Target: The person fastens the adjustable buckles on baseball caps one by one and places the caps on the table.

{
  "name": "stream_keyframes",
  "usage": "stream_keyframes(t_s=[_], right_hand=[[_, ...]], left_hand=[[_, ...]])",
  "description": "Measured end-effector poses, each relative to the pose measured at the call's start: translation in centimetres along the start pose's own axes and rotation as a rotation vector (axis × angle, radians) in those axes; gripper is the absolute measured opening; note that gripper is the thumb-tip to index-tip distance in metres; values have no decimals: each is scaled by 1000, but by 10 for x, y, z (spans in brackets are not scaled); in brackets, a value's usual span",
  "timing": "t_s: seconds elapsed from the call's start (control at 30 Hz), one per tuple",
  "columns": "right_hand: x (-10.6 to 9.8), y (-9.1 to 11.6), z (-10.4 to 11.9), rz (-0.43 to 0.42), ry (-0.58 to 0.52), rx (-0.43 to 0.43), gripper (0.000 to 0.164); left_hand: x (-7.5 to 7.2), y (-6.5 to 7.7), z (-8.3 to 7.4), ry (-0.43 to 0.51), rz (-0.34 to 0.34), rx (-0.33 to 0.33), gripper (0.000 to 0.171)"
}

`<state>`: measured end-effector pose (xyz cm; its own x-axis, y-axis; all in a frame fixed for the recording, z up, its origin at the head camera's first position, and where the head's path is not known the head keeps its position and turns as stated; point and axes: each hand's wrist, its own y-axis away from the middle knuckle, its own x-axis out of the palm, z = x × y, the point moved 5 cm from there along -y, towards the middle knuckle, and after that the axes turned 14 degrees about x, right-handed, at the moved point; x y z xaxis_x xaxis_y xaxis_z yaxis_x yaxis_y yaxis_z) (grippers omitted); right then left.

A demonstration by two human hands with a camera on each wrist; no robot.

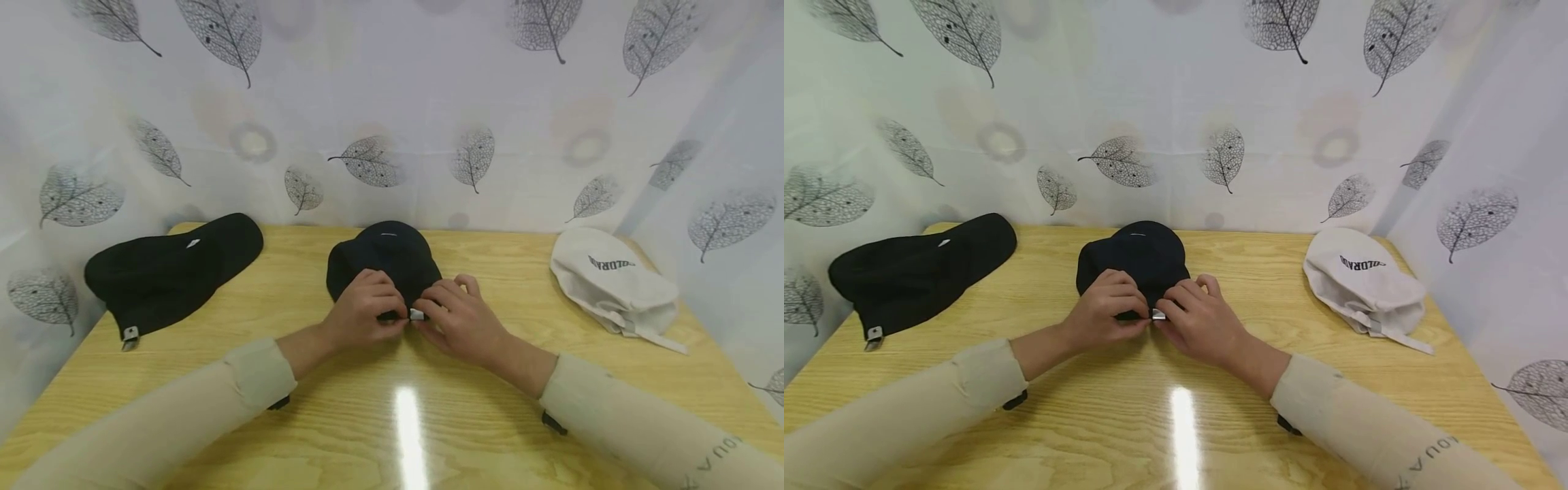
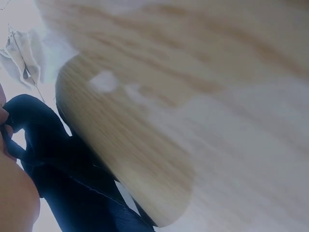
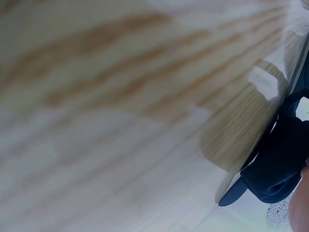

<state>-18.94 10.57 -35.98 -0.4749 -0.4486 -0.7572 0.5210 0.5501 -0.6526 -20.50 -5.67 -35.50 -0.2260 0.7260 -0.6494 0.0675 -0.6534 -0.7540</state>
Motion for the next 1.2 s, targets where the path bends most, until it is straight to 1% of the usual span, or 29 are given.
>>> stream_keyframes(t_s=[0.13,0.2,0.4,0.57,0.73,0.83,1.0,1.2], right_hand=[[0,0,0,-2,10,25,34],[-2,0,-1,-14,9,30,35],[-5,-1,-2,-56,-21,30,24],[-6,-1,-2,-87,-50,-13,21],[-7,-1,1,-121,-66,-63,20],[-7,-1,3,-131,-81,-81,19],[-7,0,5,-125,-90,-87,16],[-5,1,4,-121,-86,-87,13]], left_hand=[[-2,-1,-1,-22,-1,-10,14],[-2,-1,-1,-32,1,-17,14],[-3,-1,-1,-40,13,-62,14],[-4,-1,-1,-28,31,-86,13],[-4,0,0,-20,26,-85,14],[-4,1,-1,-12,25,-73,14],[-3,1,-1,-14,25,-40,14],[-1,0,-3,-4,34,-16,19]])
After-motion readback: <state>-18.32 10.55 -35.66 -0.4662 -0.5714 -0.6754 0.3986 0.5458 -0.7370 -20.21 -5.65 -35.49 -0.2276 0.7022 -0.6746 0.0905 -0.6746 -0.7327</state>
